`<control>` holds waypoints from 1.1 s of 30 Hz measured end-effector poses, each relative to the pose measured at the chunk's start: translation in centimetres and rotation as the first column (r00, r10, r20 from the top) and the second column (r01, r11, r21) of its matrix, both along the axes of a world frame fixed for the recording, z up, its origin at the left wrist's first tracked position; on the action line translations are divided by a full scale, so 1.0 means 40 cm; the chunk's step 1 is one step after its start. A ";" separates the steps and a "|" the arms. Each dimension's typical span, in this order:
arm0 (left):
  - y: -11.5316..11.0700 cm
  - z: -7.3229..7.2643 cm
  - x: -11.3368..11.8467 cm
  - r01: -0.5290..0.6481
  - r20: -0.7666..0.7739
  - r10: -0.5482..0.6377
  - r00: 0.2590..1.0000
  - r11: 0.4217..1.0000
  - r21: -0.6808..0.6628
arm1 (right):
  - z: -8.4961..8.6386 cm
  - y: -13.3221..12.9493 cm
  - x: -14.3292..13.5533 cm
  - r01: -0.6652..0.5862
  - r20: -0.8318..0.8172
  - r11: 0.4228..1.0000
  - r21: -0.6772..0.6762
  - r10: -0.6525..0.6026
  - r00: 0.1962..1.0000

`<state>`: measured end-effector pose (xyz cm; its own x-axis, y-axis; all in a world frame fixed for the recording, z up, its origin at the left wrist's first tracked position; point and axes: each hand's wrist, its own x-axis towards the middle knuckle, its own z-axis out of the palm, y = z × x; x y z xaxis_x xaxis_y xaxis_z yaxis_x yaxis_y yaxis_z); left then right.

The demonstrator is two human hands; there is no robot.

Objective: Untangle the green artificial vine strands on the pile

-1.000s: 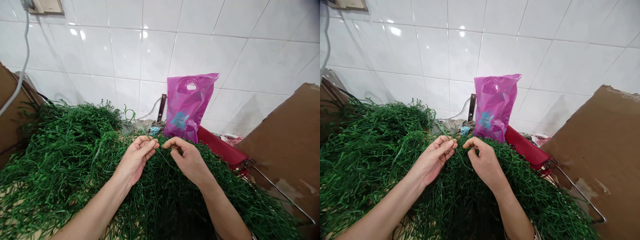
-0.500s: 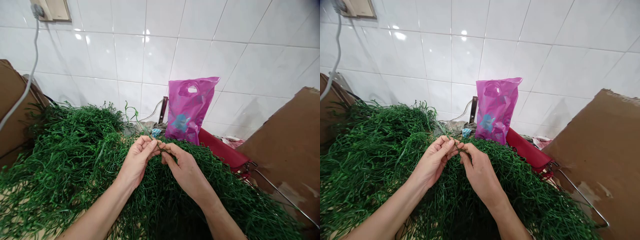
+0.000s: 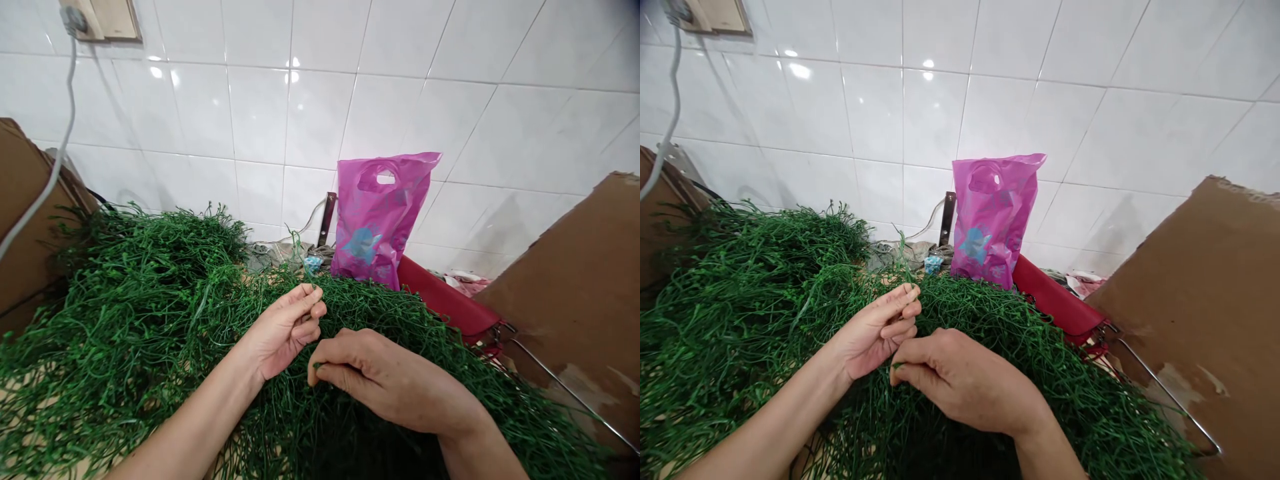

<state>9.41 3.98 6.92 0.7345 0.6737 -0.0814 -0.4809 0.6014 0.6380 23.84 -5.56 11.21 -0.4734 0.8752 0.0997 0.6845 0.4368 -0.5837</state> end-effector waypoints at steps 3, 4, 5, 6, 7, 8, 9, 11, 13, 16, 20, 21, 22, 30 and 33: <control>0.007 0.017 -0.012 -0.119 0.022 0.118 0.993 0.988 0.101 | 0.006 -0.015 0.042 0.175 0.042 0.979 0.102 -0.180 0.983; 0.011 0.029 -0.024 -0.162 0.047 0.157 0.986 0.978 0.133 | 0.007 -0.021 0.060 0.239 0.043 0.956 0.170 -0.250 0.967; 0.016 0.045 -0.038 -0.202 0.082 0.191 0.978 0.967 0.154 | 0.008 -0.028 0.079 0.296 0.041 0.924 0.240 -0.315 0.948; 0.020 0.064 -0.055 -0.239 0.136 0.219 0.966 0.958 0.159 | 0.010 -0.036 0.097 0.338 0.041 0.891 0.303 -0.367 0.929; 0.025 0.085 -0.074 -0.272 0.206 0.240 0.949 0.951 0.148 | 0.013 -0.045 0.112 0.363 0.043 0.861 0.357 -0.403 0.914; 0.029 0.105 -0.093 -0.306 0.290 0.263 0.920 0.945 0.116 | 0.016 -0.055 0.124 0.372 0.049 0.838 0.400 -0.425 0.904; 0.032 0.124 -0.110 -0.335 0.381 0.283 0.880 0.939 0.076 | 0.021 -0.066 0.133 0.369 0.060 0.821 0.436 -0.436 0.898; 0.035 0.150 -0.132 -0.367 0.520 0.329 0.788 0.930 -0.033 | 0.032 -0.090 0.137 0.353 0.081 0.790 0.502 -0.449 0.890; 0.028 0.150 -0.128 -0.349 0.555 0.367 0.747 0.926 -0.144 | 0.043 -0.113 0.125 0.338 0.098 0.760 0.555 -0.463 0.881; 0.004 0.101 -0.071 -0.245 0.425 0.320 0.847 0.944 -0.221 | 0.052 -0.140 0.090 0.309 0.109 0.728 0.612 -0.465 0.879; -0.036 -0.001 0.021 -0.212 -0.063 0.223 0.973 0.966 0.146 | 0.057 -0.162 0.042 0.212 0.162 0.750 0.627 -0.391 0.906; -0.046 -0.022 0.029 -0.218 -0.170 0.304 0.937 0.893 0.395 | 0.057 -0.168 0.032 0.183 0.181 0.757 0.627 -0.370 0.911; -0.054 -0.041 0.027 -0.194 -0.230 0.404 0.885 0.771 0.606 | 0.054 -0.175 0.023 0.157 0.199 0.762 0.628 -0.353 0.914; -0.109 -0.143 -0.170 0.365 -0.212 0.735 0.644 -0.051 0.930 | -0.190 -0.236 -0.080 -0.162 0.336 0.669 0.726 -0.139 0.931; -0.106 -0.190 -0.198 0.564 -0.248 0.786 0.567 -0.150 0.812 | -0.330 -0.242 -0.122 -0.303 0.438 0.572 0.762 -0.112 0.892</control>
